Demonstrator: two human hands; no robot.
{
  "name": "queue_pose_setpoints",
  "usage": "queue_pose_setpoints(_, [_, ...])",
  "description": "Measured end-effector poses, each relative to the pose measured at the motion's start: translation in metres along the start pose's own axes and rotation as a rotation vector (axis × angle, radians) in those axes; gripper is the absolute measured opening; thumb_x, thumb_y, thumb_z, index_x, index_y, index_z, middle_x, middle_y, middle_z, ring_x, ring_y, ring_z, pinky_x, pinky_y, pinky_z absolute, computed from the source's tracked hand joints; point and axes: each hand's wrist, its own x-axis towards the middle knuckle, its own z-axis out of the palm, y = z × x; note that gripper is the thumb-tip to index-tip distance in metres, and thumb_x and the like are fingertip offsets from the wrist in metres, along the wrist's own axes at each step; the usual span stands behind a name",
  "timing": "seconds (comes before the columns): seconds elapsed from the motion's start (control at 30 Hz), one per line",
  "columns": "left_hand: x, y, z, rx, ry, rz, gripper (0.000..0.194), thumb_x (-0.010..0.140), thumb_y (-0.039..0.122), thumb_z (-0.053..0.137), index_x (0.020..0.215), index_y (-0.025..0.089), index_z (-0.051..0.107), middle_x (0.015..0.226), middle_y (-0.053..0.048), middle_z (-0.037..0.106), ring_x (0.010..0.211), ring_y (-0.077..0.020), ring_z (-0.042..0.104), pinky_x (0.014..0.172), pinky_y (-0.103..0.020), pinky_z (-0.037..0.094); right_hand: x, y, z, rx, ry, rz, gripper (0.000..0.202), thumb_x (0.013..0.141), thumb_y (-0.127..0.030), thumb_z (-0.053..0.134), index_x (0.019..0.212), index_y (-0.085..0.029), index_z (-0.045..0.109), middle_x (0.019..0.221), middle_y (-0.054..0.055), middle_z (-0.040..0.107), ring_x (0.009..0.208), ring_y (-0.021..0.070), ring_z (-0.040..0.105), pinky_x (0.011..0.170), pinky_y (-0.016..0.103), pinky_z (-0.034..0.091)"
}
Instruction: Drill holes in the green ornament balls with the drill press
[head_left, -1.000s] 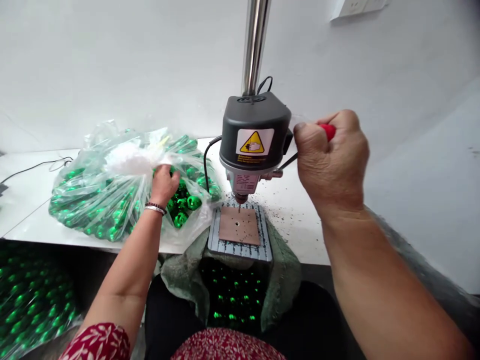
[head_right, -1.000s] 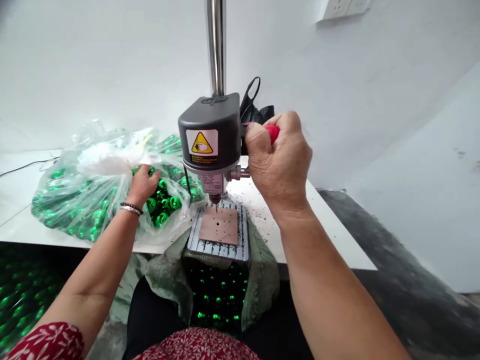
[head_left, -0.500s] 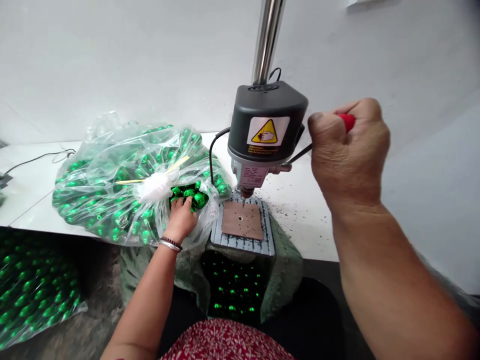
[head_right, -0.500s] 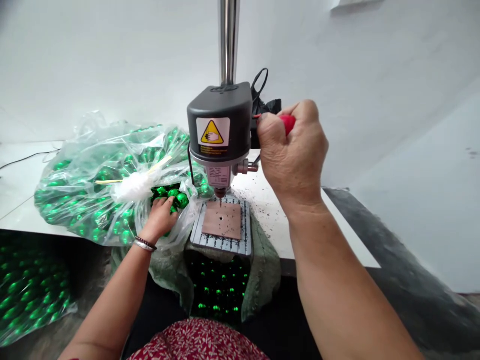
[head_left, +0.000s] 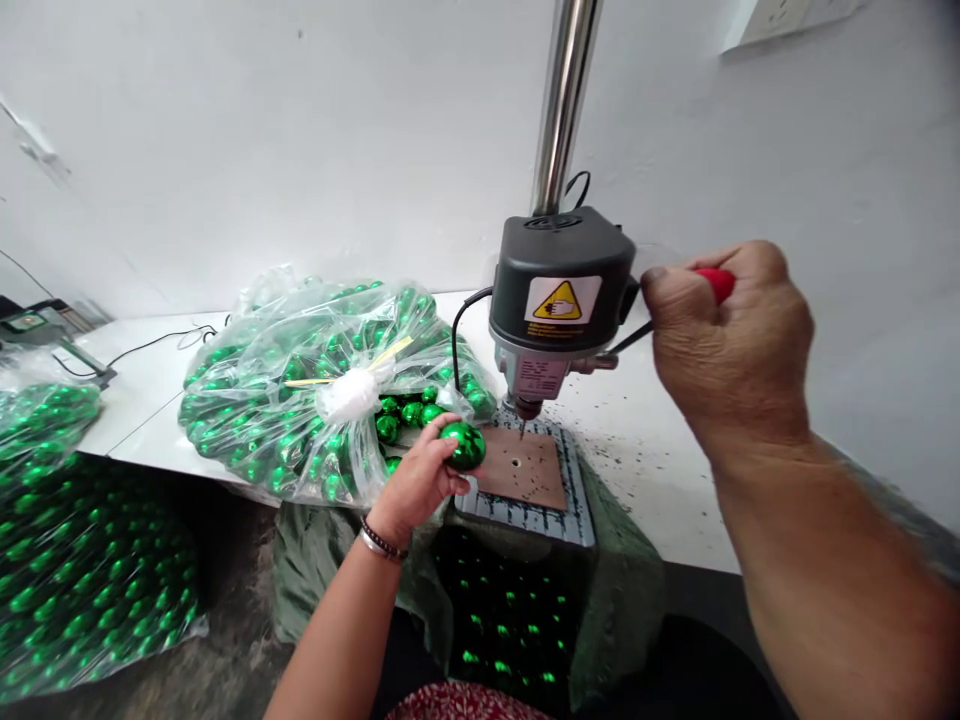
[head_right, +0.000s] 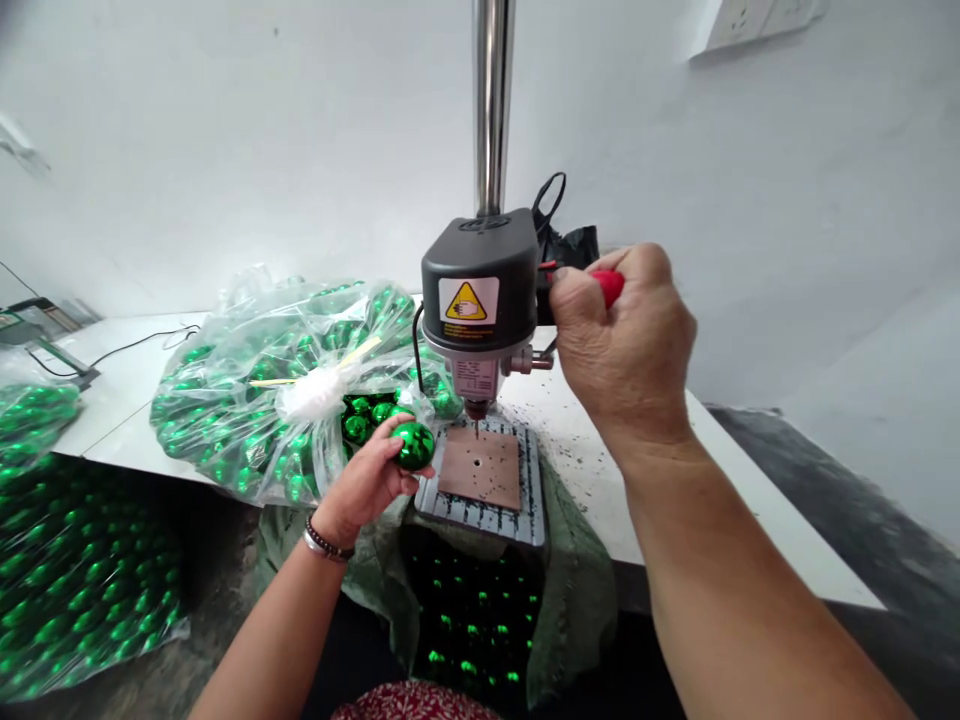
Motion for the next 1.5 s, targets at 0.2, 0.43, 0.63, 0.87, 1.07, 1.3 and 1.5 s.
queue_pose_setpoints(0.2, [0.002,-0.021,0.020,0.026,-0.085,-0.013,0.082,0.068,0.056,0.081,0.137,0.026,0.046,0.112,-0.006,0.066,0.093,-0.0222,0.068,0.074,-0.031,0.053,-0.002,-0.009,-0.003,0.025,-0.050,0.060,0.022,0.087,-0.032,0.062,0.078,-0.020,0.046,0.066,-0.005,0.047,0.063,0.0082,0.039,0.067,0.029,0.038])
queue_pose_setpoints(0.43, [0.023,-0.023,0.031,0.589,-0.005,0.168,0.062,0.071,0.034,0.079,0.128,0.019,0.059,0.134,-0.012,0.062,0.126,-0.0291,0.058,0.113,-0.044,0.044,-0.002,0.008,0.002,0.053,-0.071,-0.087,0.028,0.097,-0.047,0.046,0.085,-0.023,0.041,0.073,-0.003,0.046,0.068,0.0089,0.047,0.072,0.028,0.044])
queue_pose_setpoints(0.63, [0.040,-0.020,0.029,0.415,-0.038,-0.027,0.053,0.082,0.042,0.069,0.128,0.018,0.057,0.107,-0.006,0.068,0.076,-0.0165,0.068,0.070,-0.031,0.057,-0.002,-0.005,-0.004,0.002,-0.125,0.003,0.023,0.098,-0.042,0.044,0.087,-0.022,0.040,0.076,-0.003,0.042,0.074,0.0093,0.048,0.082,0.029,0.044])
queue_pose_setpoints(0.87, [0.052,-0.013,0.038,0.381,-0.051,-0.189,0.043,0.089,0.042,0.064,0.126,0.020,0.062,0.099,-0.005,0.070,0.067,-0.0130,0.070,0.056,-0.021,0.049,0.019,-0.025,-0.003,-0.147,-0.218,0.143,0.032,0.099,-0.035,0.047,0.076,-0.022,0.029,0.072,-0.003,0.043,0.068,0.0101,0.027,0.078,0.029,0.037])
queue_pose_setpoints(1.07, [0.055,-0.011,0.038,0.321,-0.042,-0.228,0.039,0.094,0.034,0.060,0.130,0.019,0.062,0.102,-0.006,0.071,0.061,-0.0097,0.067,0.053,-0.020,0.049,0.028,-0.026,0.002,-0.182,-0.245,0.143,0.033,0.100,-0.032,0.047,0.074,-0.022,0.028,0.074,-0.003,0.042,0.068,0.0104,0.025,0.081,0.028,0.036])
queue_pose_setpoints(1.3, [0.055,-0.005,0.043,0.418,-0.022,-0.160,0.054,0.089,0.035,0.066,0.140,0.018,0.059,0.089,-0.003,0.069,0.055,-0.0083,0.061,0.049,-0.018,0.045,0.025,-0.024,0.002,-0.166,-0.226,0.126,0.036,0.100,-0.036,0.046,0.074,-0.023,0.024,0.072,-0.005,0.039,0.066,0.0104,0.023,0.077,0.025,0.030])
queue_pose_setpoints(1.5, [0.051,-0.007,0.051,0.655,-0.088,-0.035,0.059,0.084,0.034,0.072,0.140,0.018,0.062,0.091,-0.003,0.073,0.063,-0.0134,0.064,0.060,-0.025,0.054,0.025,-0.025,0.002,-0.133,-0.219,0.129,0.038,0.099,-0.034,0.049,0.073,-0.023,0.024,0.071,-0.005,0.039,0.066,0.0102,0.023,0.074,0.026,0.026])
